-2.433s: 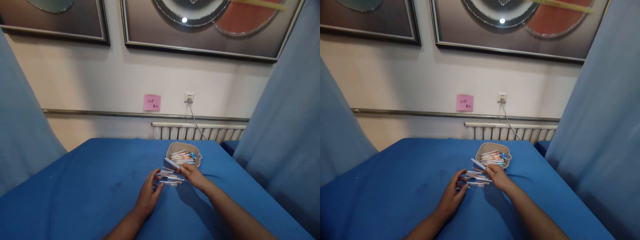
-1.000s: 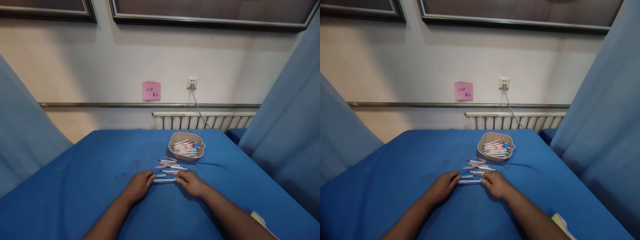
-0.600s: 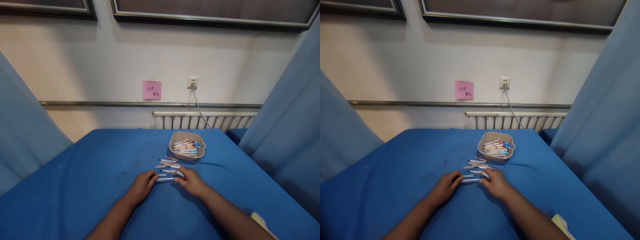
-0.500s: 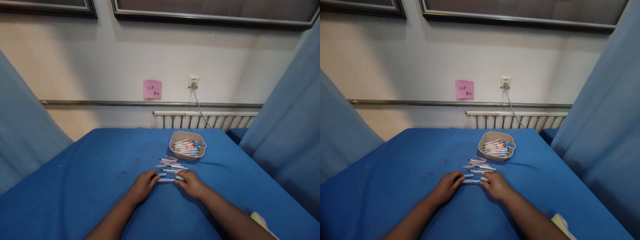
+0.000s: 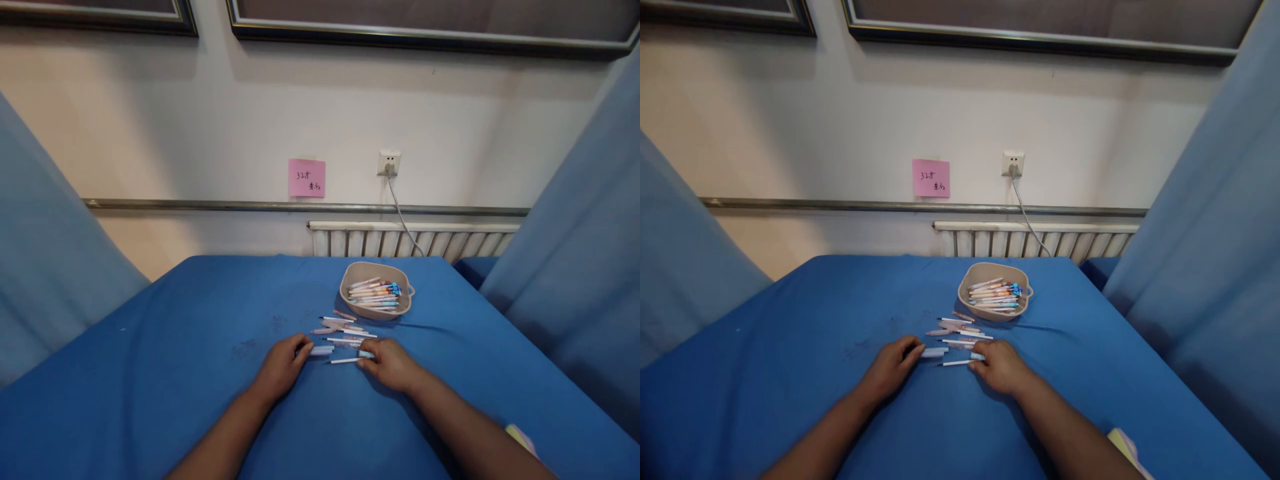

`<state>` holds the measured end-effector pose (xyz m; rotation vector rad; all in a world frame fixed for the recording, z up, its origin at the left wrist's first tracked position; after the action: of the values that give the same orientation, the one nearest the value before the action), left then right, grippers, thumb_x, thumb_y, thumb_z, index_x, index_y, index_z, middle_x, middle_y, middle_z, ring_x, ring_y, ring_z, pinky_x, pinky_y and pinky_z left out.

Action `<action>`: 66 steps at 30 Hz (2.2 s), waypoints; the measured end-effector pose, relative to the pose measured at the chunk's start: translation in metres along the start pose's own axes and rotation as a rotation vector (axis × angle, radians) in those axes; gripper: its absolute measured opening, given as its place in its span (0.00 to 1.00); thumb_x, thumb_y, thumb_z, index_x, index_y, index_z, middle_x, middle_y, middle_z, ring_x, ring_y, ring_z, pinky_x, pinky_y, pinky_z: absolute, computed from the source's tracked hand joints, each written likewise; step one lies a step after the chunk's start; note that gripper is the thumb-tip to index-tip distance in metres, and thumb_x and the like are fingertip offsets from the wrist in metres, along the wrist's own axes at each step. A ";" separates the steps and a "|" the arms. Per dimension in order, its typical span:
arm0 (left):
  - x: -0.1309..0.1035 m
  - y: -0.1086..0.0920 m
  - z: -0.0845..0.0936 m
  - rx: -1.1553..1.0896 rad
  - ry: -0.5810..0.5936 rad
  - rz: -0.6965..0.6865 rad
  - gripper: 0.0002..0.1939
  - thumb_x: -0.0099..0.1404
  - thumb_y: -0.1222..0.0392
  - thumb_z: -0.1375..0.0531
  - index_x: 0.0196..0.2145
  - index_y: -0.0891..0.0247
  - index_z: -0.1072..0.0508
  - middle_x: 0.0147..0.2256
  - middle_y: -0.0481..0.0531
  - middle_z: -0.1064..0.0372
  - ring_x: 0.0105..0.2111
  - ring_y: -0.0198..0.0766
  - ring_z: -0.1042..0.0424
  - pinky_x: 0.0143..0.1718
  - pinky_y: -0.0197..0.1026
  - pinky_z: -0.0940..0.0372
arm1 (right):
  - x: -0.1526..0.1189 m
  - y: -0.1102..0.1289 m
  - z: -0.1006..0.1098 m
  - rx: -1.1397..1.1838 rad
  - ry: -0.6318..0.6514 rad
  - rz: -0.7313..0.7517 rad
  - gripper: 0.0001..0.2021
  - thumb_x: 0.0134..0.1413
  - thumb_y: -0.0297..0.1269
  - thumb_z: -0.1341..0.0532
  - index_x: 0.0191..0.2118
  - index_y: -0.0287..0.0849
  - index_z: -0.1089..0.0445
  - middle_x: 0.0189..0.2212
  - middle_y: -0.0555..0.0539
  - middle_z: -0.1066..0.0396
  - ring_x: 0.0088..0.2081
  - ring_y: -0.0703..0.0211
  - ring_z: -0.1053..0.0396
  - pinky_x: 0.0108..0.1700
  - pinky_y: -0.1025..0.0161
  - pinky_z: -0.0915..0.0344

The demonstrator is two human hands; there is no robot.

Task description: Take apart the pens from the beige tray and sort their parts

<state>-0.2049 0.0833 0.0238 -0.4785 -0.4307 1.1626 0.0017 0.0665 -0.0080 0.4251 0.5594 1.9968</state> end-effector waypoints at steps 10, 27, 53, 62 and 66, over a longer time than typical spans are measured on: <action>-0.003 -0.012 -0.010 0.064 0.048 -0.065 0.13 0.66 0.54 0.50 0.36 0.60 0.28 0.36 0.51 0.28 0.38 0.40 0.31 0.38 0.38 0.40 | -0.002 0.003 0.005 0.032 -0.100 0.068 0.07 0.56 0.31 0.45 0.40 0.42 0.35 0.37 0.46 0.29 0.40 0.58 0.33 0.41 0.65 0.42; -0.006 -0.027 -0.024 0.164 0.011 -0.294 0.09 0.63 0.60 0.43 0.42 0.58 0.31 0.41 0.52 0.31 0.42 0.44 0.35 0.44 0.45 0.40 | 0.001 0.015 0.002 -0.130 -0.117 0.062 0.10 0.52 0.35 0.38 0.41 0.43 0.34 0.40 0.46 0.32 0.43 0.55 0.36 0.44 0.61 0.42; -0.006 -0.009 -0.007 0.193 0.089 -0.177 0.09 0.64 0.59 0.47 0.38 0.59 0.28 0.37 0.51 0.29 0.38 0.42 0.32 0.39 0.40 0.41 | -0.001 0.007 0.009 -0.083 -0.222 0.082 0.04 0.58 0.35 0.44 0.38 0.43 0.34 0.36 0.47 0.31 0.40 0.57 0.35 0.43 0.62 0.41; -0.013 -0.024 -0.010 0.135 0.116 -0.267 0.07 0.64 0.61 0.46 0.39 0.59 0.30 0.36 0.50 0.31 0.38 0.41 0.34 0.39 0.39 0.42 | -0.002 0.006 0.016 -0.054 -0.294 0.100 0.05 0.59 0.33 0.46 0.36 0.42 0.34 0.34 0.47 0.32 0.38 0.58 0.35 0.41 0.62 0.41; -0.012 -0.024 -0.015 0.162 0.109 -0.234 0.06 0.62 0.63 0.46 0.38 0.59 0.31 0.37 0.51 0.31 0.38 0.42 0.34 0.38 0.40 0.41 | -0.008 0.006 0.034 0.017 -0.420 0.118 0.06 0.60 0.33 0.48 0.36 0.43 0.34 0.33 0.47 0.32 0.36 0.59 0.35 0.40 0.63 0.39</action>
<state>-0.1824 0.0627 0.0246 -0.3385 -0.2866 0.9318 0.0183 0.0639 0.0236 0.8782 0.2915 1.9369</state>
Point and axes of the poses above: each hand's wrist, its own x-axis towards the middle knuckle, its own z-axis out of the back of the hand, y = z × x, the point moved 7 cm from there along x, towards the middle knuckle
